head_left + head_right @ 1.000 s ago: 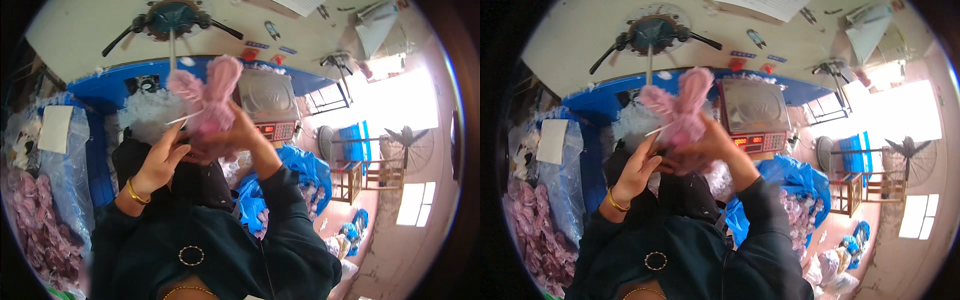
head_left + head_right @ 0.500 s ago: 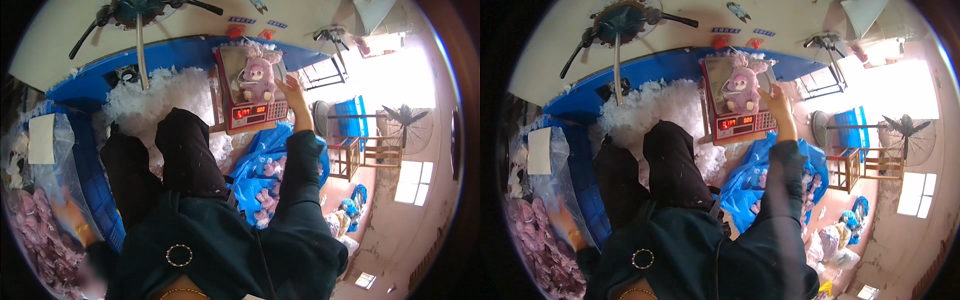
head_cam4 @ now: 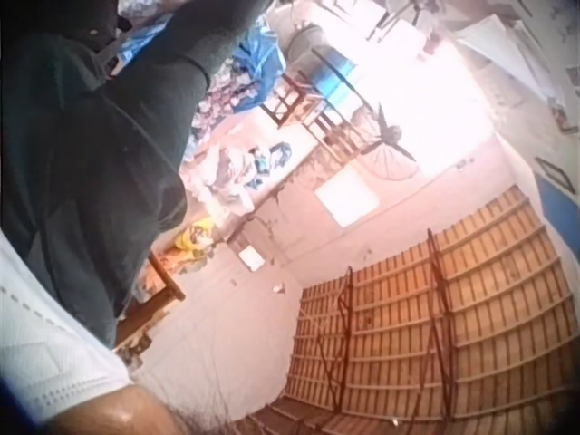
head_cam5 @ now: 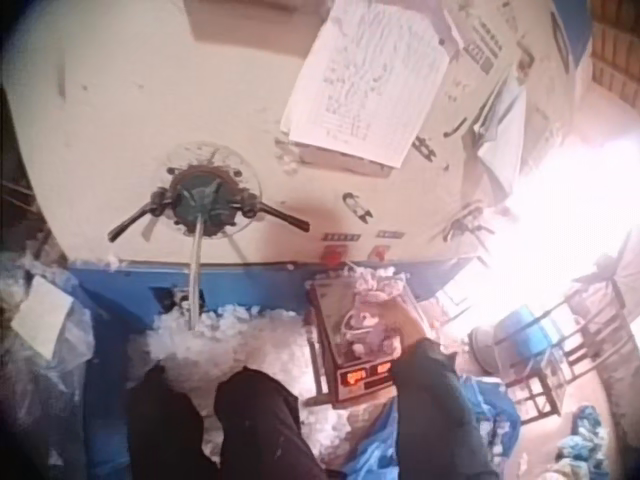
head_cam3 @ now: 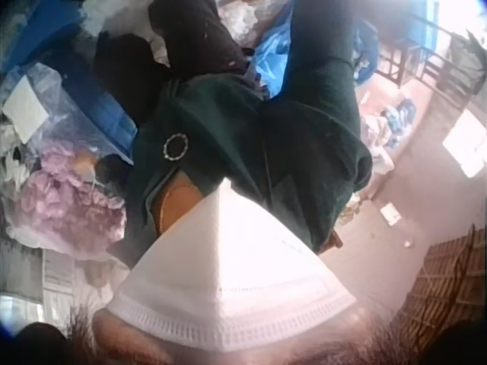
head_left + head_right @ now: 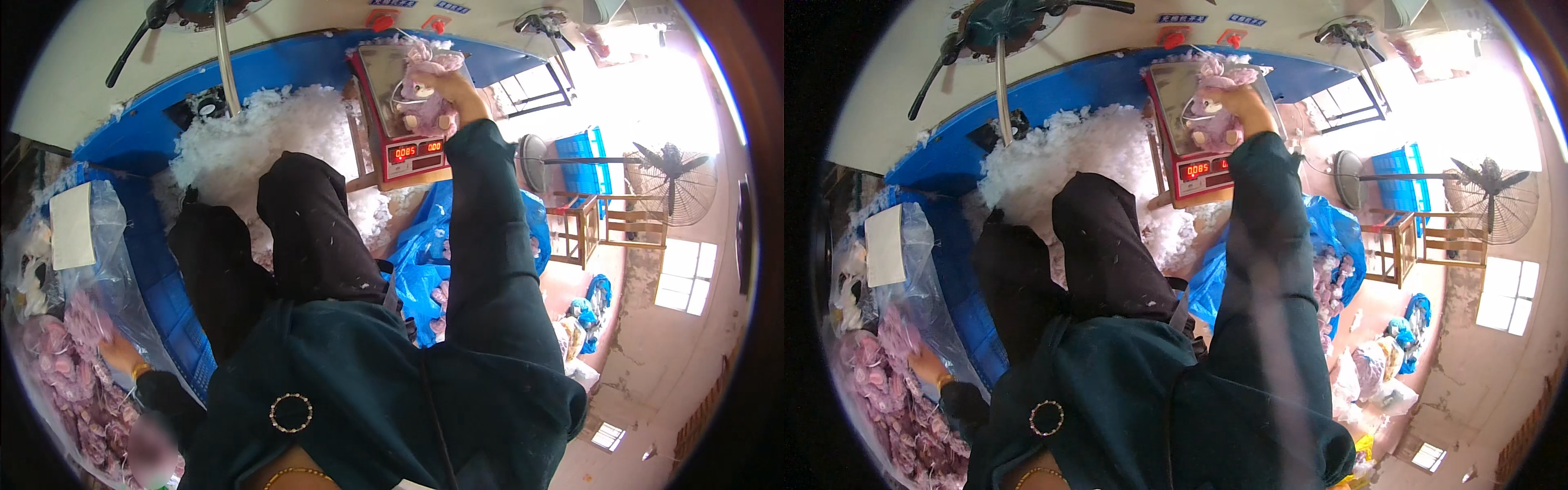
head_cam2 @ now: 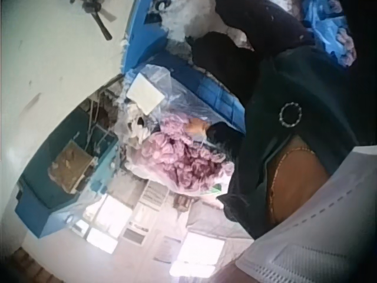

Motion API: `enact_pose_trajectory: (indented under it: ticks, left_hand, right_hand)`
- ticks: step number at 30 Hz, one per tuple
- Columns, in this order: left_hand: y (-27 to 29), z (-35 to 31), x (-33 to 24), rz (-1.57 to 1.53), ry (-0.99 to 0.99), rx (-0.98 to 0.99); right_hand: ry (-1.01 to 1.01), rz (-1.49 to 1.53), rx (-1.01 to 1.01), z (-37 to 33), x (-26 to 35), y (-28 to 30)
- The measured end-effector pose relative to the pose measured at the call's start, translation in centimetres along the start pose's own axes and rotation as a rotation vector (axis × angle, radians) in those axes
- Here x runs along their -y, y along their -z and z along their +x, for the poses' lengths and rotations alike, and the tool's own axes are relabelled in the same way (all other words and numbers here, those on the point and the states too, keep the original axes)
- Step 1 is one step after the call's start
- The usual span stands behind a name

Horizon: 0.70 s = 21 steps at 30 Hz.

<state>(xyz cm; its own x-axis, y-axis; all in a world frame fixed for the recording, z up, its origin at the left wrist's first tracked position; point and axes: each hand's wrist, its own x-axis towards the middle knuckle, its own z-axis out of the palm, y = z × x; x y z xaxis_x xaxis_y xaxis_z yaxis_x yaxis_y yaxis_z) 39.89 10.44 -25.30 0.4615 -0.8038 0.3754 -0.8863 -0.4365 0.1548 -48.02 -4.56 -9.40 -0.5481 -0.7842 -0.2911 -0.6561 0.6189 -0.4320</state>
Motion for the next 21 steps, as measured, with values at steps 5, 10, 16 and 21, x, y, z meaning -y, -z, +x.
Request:
enact_pose_trajectory:
  ticks: [5,10,16,21]
  left_hand:
    - [7.0,0.3,-17.1,-1.276,0.362,0.429]
    - [13.3,-1.9,-28.4,-1.567,0.265,0.775]
    - [13.2,-4.6,-34.6,-1.943,0.188,1.077]
    - [14.9,-5.4,-38.1,-1.863,0.010,1.369]
  right_hand:
    - [0.512,0.174,-0.015,-5.5,1.0,-3.0]
    - [0.274,-0.370,-0.136,-13.2,-11.7,3.8]
    - [0.234,-0.148,-0.124,-15.6,-7.2,1.7]
    - [1.187,0.662,0.197,-18.5,10.3,-10.1]
